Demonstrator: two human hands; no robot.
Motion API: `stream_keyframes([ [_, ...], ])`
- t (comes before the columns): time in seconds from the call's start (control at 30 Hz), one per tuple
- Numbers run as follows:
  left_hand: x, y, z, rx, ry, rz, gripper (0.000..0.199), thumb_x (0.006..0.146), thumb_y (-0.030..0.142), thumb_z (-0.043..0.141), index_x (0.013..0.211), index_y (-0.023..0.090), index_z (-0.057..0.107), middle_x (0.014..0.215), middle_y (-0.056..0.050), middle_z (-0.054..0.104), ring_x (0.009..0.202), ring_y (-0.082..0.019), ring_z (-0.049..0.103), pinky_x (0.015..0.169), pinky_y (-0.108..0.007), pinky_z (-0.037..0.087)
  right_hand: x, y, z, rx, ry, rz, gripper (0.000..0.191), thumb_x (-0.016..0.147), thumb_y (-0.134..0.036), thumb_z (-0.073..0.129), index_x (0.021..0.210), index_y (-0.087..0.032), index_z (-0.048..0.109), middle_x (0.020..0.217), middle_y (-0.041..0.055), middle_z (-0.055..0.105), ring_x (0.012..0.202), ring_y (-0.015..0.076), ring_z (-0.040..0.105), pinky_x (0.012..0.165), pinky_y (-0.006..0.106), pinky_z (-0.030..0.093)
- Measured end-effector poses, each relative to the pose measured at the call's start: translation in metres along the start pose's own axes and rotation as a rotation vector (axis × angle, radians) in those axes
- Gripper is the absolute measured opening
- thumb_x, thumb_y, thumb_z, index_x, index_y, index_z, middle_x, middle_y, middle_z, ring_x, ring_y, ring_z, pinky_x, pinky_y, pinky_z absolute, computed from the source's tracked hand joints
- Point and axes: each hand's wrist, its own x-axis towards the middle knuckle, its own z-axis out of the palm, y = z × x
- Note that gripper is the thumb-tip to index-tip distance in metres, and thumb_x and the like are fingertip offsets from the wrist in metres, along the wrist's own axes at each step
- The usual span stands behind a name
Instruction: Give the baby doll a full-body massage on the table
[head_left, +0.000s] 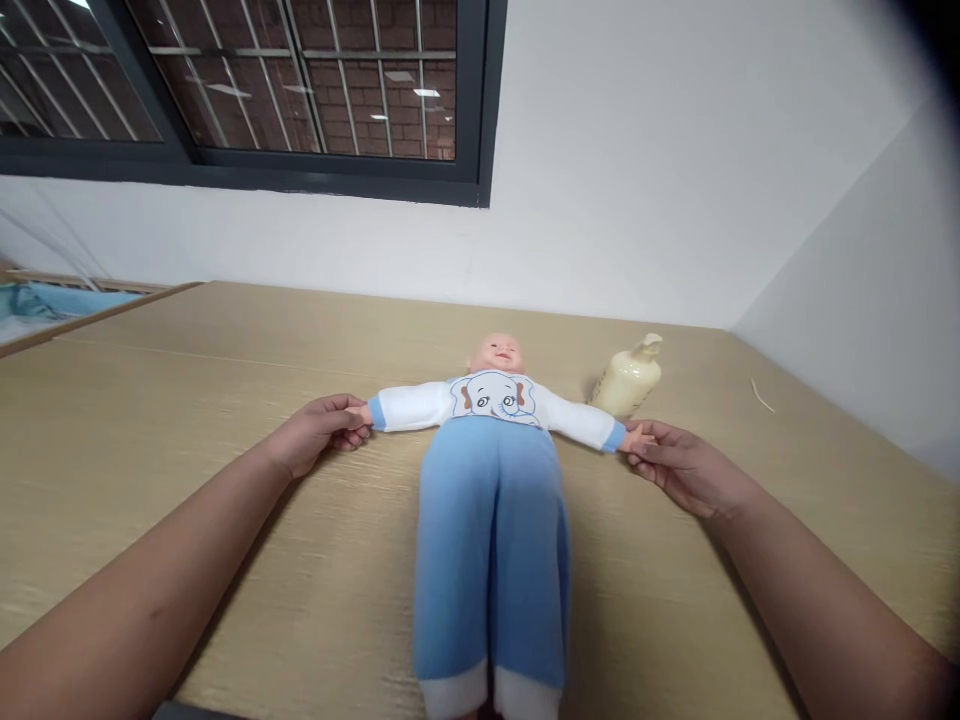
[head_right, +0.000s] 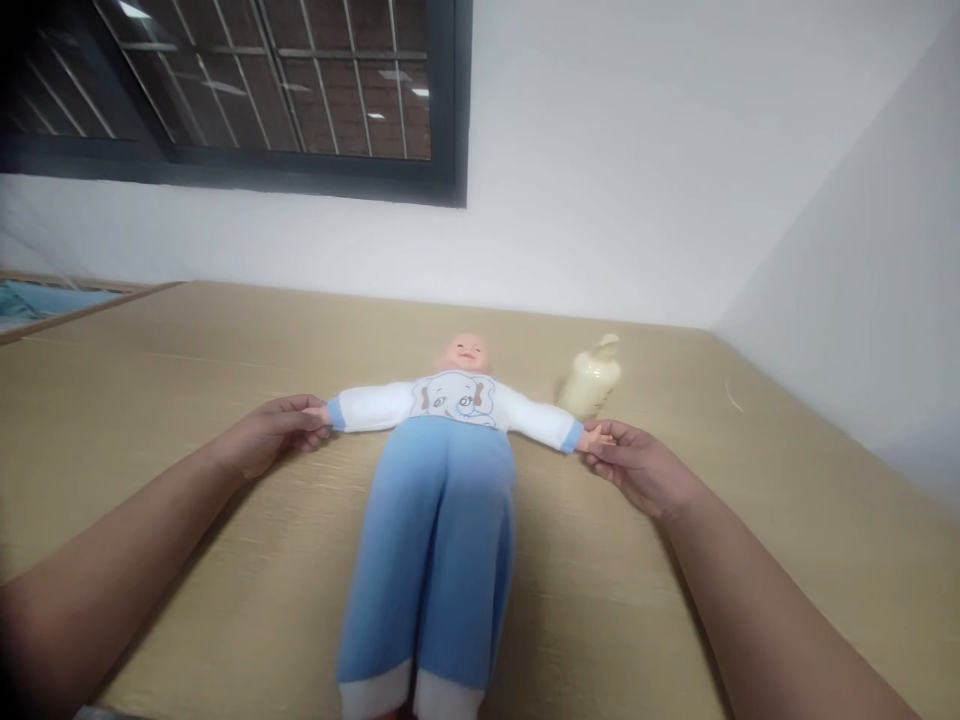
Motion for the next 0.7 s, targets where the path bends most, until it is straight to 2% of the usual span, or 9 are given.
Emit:
stream_keyframes([
  [0.17,0.0014,-0.0019,0.0047,0.004,0.023,0.016,0.027,0.076,0.036,0.079,0.079,0.016,0.062,0.066,0.001,0.057,0.055,-0.009,0.048,0.051,-0.019,0.038,0.0029,0.0045,0.0062,-0.067,0.084,-0.007,0.033,0.067,-0.035,0.093,0.079,-0.018,0.067,0.077,0.0025,0.063,0.063,0.0093,0.047,0.051,0.019,0.039],
  [0.27,0.0029,-0.0042,0.0048,0.003,0.023,0.030,0.030,0.081,0.042,0.074,0.074,0.016,0.060,0.064,0.001,0.055,0.055,-0.009,0.047,0.051,-0.019,0.038,0.0050,0.0075,0.0074,-0.058,0.122,-0.007,0.036,0.069,-0.040,0.092,0.078,-0.018,0.065,0.075,0.0018,0.062,0.061,0.0086,0.046,0.051,0.018,0.037],
  [0.4,0.0048,-0.0058,0.0045,0.013,0.053,0.029,0.032,0.084,0.046,0.068,0.073,0.016,0.061,0.067,-0.003,0.061,0.056,-0.011,0.051,0.050,-0.021,0.039,0.0067,0.0084,0.0092,-0.052,0.125,-0.043,0.037,0.076,-0.051,0.084,0.081,-0.016,0.071,0.070,0.0021,0.058,0.063,0.0101,0.045,0.051,0.019,0.037],
  [0.57,0.0033,-0.0010,0.0069,0.037,0.092,0.015,0.030,0.079,0.044,0.068,0.081,0.013,0.069,0.072,-0.006,0.066,0.059,-0.014,0.056,0.050,-0.022,0.041,0.0051,0.0058,0.0073,-0.005,0.092,-0.050,0.036,0.075,-0.048,0.085,0.090,-0.016,0.077,0.082,0.0054,0.062,0.066,0.0110,0.046,0.054,0.021,0.043],
  [0.7,0.0002,0.0022,0.0066,0.020,0.063,0.017,0.032,0.076,0.043,0.072,0.085,0.012,0.070,0.074,-0.008,0.068,0.061,-0.015,0.058,0.052,-0.023,0.043,0.0020,0.0034,0.0037,-0.003,0.062,-0.014,0.033,0.075,-0.042,0.086,0.097,-0.019,0.078,0.091,0.0067,0.065,0.073,0.0136,0.052,0.063,0.024,0.051],
])
